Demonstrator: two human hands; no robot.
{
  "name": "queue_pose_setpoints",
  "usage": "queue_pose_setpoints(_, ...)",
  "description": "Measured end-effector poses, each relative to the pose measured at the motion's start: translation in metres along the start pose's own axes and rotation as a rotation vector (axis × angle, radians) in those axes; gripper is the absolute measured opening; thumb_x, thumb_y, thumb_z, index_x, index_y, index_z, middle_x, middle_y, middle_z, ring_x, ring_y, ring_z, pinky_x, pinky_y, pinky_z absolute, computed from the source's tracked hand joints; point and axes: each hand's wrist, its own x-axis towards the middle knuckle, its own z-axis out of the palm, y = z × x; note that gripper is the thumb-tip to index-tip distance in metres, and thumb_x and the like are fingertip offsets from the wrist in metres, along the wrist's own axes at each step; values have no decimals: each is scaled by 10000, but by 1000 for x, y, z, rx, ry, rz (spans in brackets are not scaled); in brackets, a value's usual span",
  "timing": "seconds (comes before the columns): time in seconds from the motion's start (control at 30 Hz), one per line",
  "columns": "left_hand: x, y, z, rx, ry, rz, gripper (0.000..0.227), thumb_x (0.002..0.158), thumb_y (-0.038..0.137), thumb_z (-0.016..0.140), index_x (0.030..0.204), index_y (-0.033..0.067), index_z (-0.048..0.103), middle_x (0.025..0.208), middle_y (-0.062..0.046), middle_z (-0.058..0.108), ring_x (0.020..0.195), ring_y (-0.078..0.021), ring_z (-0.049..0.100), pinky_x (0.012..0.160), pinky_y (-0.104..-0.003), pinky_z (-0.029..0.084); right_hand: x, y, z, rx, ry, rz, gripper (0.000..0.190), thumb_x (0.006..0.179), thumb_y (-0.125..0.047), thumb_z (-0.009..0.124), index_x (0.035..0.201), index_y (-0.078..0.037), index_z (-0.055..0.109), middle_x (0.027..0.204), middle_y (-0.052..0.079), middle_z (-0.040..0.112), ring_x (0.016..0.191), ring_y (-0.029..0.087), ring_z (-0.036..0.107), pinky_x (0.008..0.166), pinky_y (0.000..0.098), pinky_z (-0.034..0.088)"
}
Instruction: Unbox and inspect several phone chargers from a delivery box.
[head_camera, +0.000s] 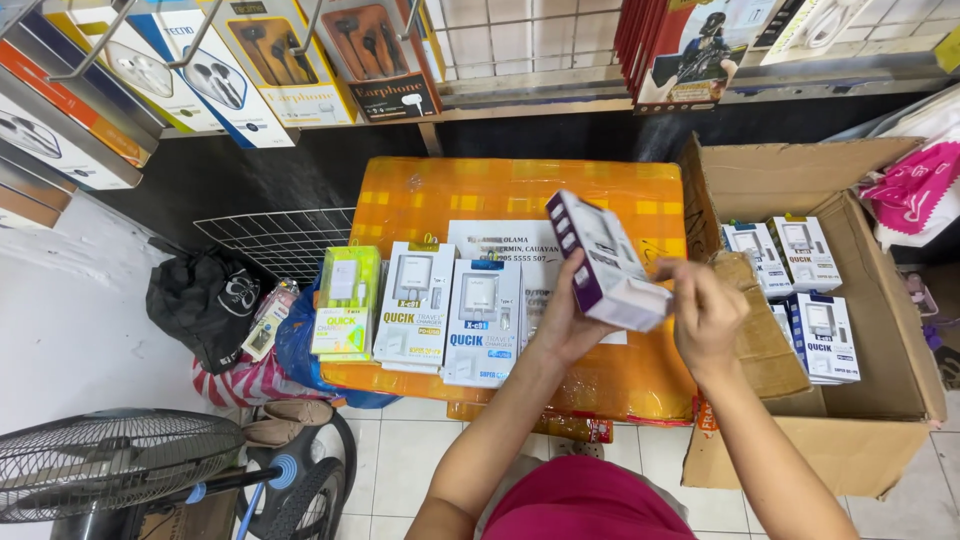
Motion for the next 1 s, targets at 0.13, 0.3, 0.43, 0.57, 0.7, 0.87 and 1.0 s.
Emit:
queue_pose_setpoints(0.13,-11,4,20,116,-40,50,769,959,545,561,1555,104,358,1417,-150,561,1299,-286,581,1095,-478,502,4,-10,4,-97,140,145,103,1109,-58,636,1097,14,709,987,126,739,866,218,736,762,346,581)
queue_pose_setpoints(0.3,6,-21,-18,43,-81,133,741,939,324,625,1566,38,352,1372,-192,582,1236,-297,624,1036,-458,537,-2,-13,13,-168,171,241,225,1107,-157,655,1243,7,585,1063,128,571,936,219,636,810,334,538)
queue_pose_setpoints(0.43,5,-15,-5,135,-78,244,874,830,237,637,1592,54,249,1388,-225,516,1299,-342,556,1090,-478,508,-30,33,44,130,315,411,340,1132,-302,593,1298,-25,485,1127,91,490,974,199,570,869,319,499)
queue_pose_setpoints(0.57,6,-19,-10,585,-105,479,1111,669,186,700,1615,105,123,1486,-191,399,1443,-342,407,1218,-482,371,-60,79,77,868,347,1029,624,1037,-609,441,1364,-78,452,1169,79,539,1046,206,578,930,357,493)
queue_pose_setpoints(0.7,5,-30,-30,814,-147,530,1211,636,220,733,1659,88,100,1599,-205,346,1547,-348,323,1303,-487,268,-72,75,84,1396,60,1325,940,921,-813,266,1493,-92,460,1384,94,614,1245,234,597,1053,382,478)
queue_pose_setpoints(0.87,-6,-8,-17,933,-215,541,1271,664,373,835,1665,94,104,1665,-243,303,1593,-389,295,1336,-514,252,-72,62,80,1429,-37,1407,981,896,-855,218,1483,-119,494,1369,94,610,1233,255,592,1052,428,484)
queue_pose_setpoints(1.0,-8,3,-24,1056,-227,581,1316,699,499,893,1670,92,104,1701,-259,282,1616,-412,281,1341,-527,259,-52,19,58,1406,-49,1531,935,896,-849,180,1421,-164,542,1293,84,630,1165,269,610,992,493,500)
